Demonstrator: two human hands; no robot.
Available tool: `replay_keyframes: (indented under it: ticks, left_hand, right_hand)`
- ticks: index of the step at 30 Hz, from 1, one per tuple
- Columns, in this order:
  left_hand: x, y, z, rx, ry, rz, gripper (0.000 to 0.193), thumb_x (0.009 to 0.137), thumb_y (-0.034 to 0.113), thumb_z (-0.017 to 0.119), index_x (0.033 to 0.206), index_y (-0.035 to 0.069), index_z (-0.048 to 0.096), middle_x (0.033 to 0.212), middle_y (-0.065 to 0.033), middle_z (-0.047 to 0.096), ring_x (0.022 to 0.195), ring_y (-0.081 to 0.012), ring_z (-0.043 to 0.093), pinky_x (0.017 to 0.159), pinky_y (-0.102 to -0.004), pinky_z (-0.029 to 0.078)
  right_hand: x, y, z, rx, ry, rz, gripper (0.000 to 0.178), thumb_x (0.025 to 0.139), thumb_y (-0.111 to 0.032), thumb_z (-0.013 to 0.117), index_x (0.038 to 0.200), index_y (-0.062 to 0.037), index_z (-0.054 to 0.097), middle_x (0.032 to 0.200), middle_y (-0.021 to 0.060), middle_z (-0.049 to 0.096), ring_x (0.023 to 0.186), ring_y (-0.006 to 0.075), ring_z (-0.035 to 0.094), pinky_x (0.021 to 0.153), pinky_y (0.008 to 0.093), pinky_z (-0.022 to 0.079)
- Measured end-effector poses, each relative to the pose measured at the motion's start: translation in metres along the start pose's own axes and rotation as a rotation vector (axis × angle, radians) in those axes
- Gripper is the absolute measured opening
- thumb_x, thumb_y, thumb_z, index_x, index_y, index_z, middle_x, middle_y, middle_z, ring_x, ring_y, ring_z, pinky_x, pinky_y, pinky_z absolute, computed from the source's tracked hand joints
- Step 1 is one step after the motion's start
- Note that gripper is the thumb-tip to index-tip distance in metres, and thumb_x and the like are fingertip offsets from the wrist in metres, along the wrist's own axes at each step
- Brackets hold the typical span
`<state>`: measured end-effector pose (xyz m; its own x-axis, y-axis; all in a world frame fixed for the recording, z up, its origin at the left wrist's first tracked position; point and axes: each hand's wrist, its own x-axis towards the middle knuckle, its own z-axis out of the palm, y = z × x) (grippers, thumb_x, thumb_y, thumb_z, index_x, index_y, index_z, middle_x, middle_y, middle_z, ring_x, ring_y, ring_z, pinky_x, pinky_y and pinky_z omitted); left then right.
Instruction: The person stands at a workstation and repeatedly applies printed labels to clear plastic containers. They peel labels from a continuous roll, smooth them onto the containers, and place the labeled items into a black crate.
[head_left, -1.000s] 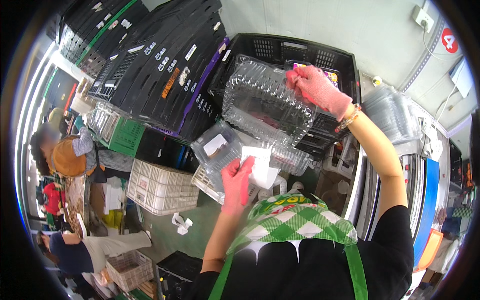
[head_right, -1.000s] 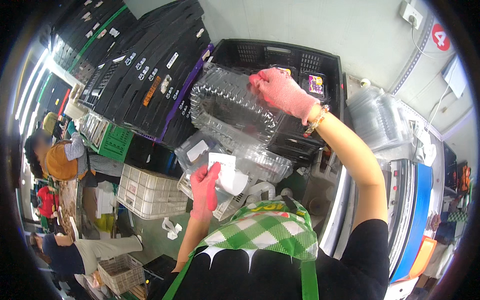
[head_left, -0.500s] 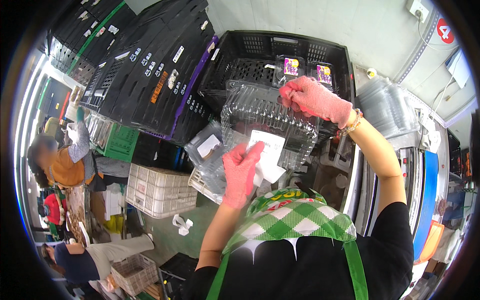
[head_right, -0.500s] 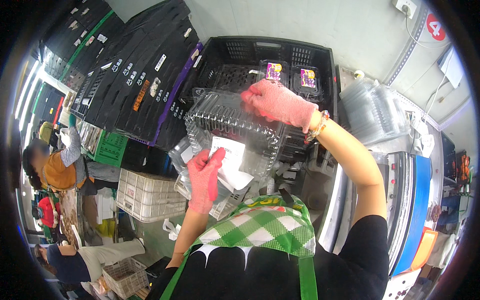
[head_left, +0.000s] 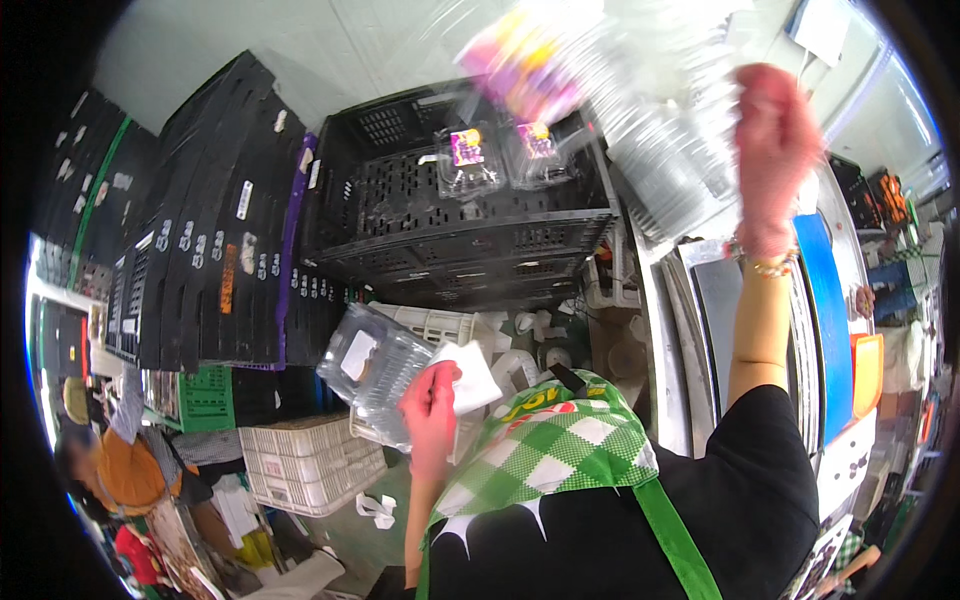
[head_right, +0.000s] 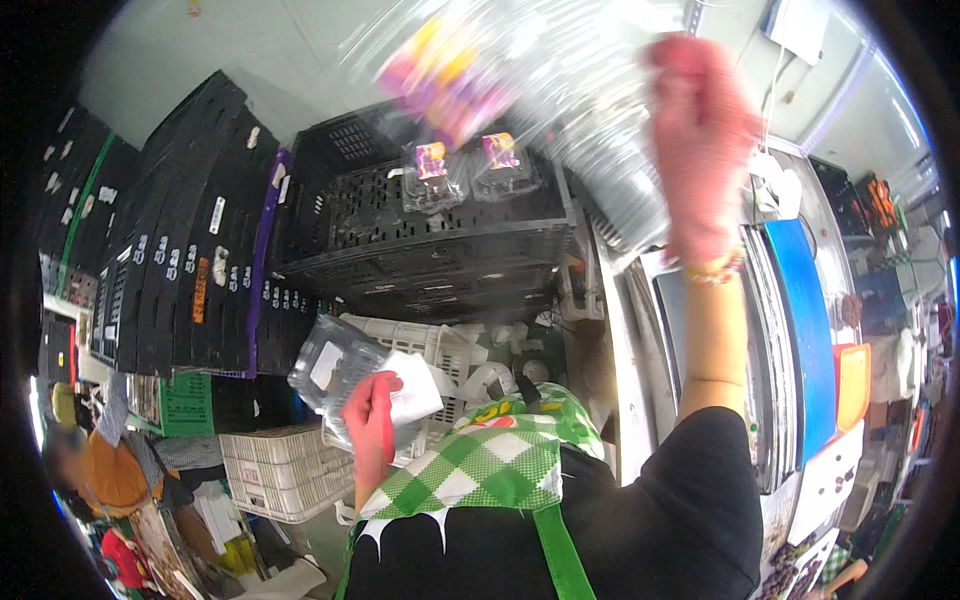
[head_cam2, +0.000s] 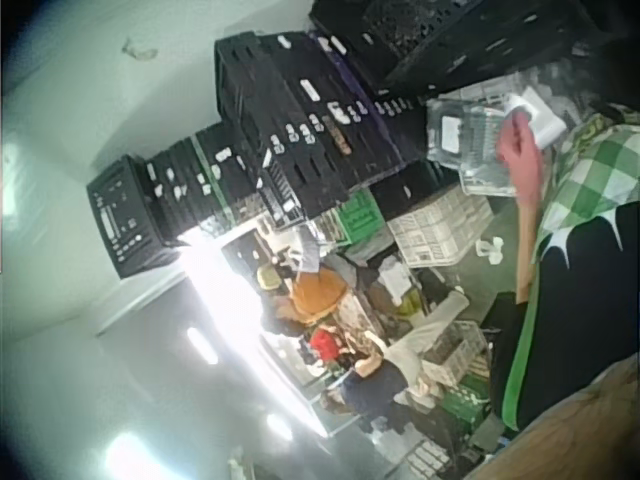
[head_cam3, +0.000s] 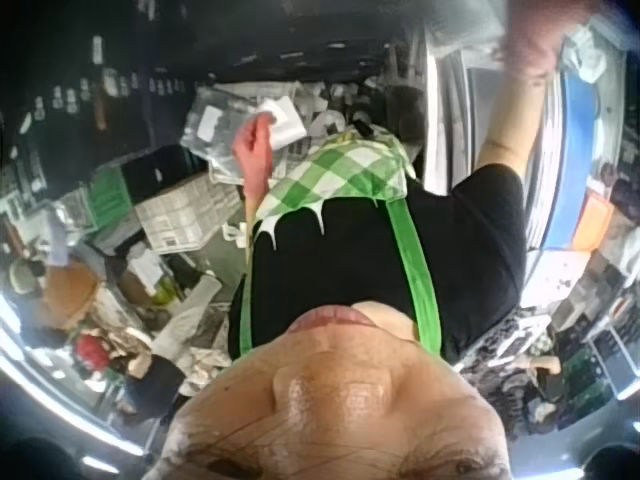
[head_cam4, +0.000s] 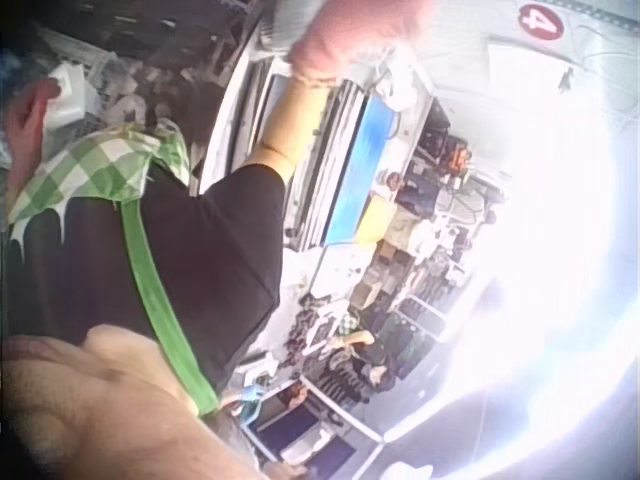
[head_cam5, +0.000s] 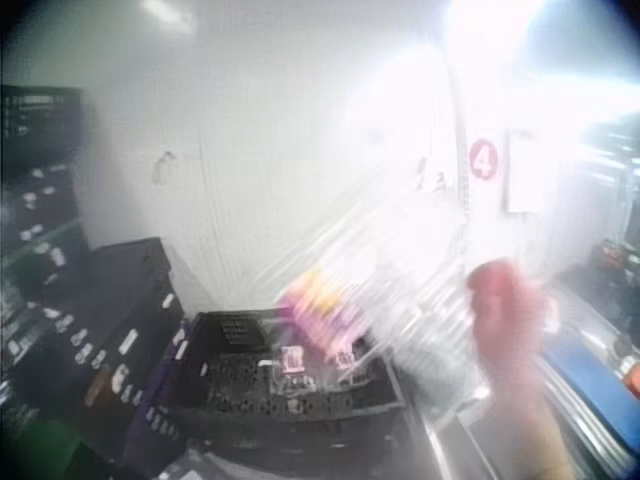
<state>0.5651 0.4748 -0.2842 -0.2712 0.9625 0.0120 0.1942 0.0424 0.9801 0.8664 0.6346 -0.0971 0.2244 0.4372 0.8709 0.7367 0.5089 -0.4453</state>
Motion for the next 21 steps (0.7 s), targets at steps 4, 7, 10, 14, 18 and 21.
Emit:
replay_keyframes:
  ticks: [4,7,10,14,18,21]
  left_hand:
    - [-0.019,0.000,0.001,-0.018,0.109,0.074,0.043,0.074,-0.012,0.046,0.115,0.000,0.046,0.116,-0.0118,0.049,0.108,-0.0210,0.046,0.089,-0.0324,0.037]
    - [-0.017,0.023,0.006,-0.250,0.059,0.096,0.064,0.069,-0.013,0.047,0.129,0.001,0.029,0.132,-0.0142,0.032,0.123,-0.0226,0.030,0.101,-0.0340,0.025]
    - [-0.012,0.025,0.001,-0.421,0.051,-0.100,0.062,0.066,-0.005,0.058,0.124,0.001,0.037,0.123,-0.0154,0.042,0.112,-0.0228,0.042,0.096,-0.0339,0.033]
    - [-0.022,-0.004,-0.021,-0.752,-0.014,-0.441,0.033,0.066,0.002,0.065,0.098,0.003,0.055,0.101,-0.0117,0.055,0.092,-0.0215,0.053,0.083,-0.0323,0.042]
    - [-0.036,-0.034,-0.027,-0.798,-0.001,-0.580,0.027,0.067,0.001,0.066,0.092,0.005,0.058,0.099,-0.0121,0.055,0.092,-0.0232,0.054,0.083,-0.0368,0.045]
    - [-0.040,-0.052,-0.022,-0.776,-0.007,-0.714,0.025,0.066,-0.001,0.065,0.090,0.004,0.059,0.097,-0.0130,0.056,0.088,-0.0244,0.056,0.080,-0.0405,0.048]
  right_hand:
    - [0.012,0.067,-0.030,-0.552,0.162,-0.189,0.006,0.080,-0.009,0.056,0.085,-0.0110,0.058,0.074,0.0050,0.063,0.062,0.0174,0.061,0.056,0.0268,0.047]
    - [-0.013,0.139,-0.024,-1.035,-0.211,-0.006,0.013,0.084,-0.026,0.052,0.086,-0.0136,0.055,0.074,0.0111,0.062,0.068,0.0273,0.061,0.058,0.0345,0.048]
    - [-0.058,0.197,-0.008,-1.073,-0.585,0.278,0.025,0.088,-0.034,0.041,0.093,-0.0138,0.054,0.081,0.0135,0.062,0.079,0.0320,0.060,0.066,0.0425,0.047]
    - [-0.095,0.205,0.018,-1.095,-0.758,0.384,0.026,0.088,-0.036,0.040,0.096,-0.0147,0.052,0.091,0.0132,0.062,0.088,0.0331,0.058,0.072,0.0422,0.045]
    - [-0.132,0.199,0.024,-1.048,-0.524,0.295,0.021,0.084,-0.029,0.052,0.100,-0.0166,0.054,0.089,0.0114,0.062,0.082,0.0304,0.059,0.071,0.0405,0.046]
    - [-0.145,0.158,0.042,-0.734,-0.055,-0.238,0.034,0.076,-0.009,0.063,0.107,-0.0023,0.051,0.099,0.0136,0.056,0.090,0.0292,0.052,0.078,0.0360,0.042]
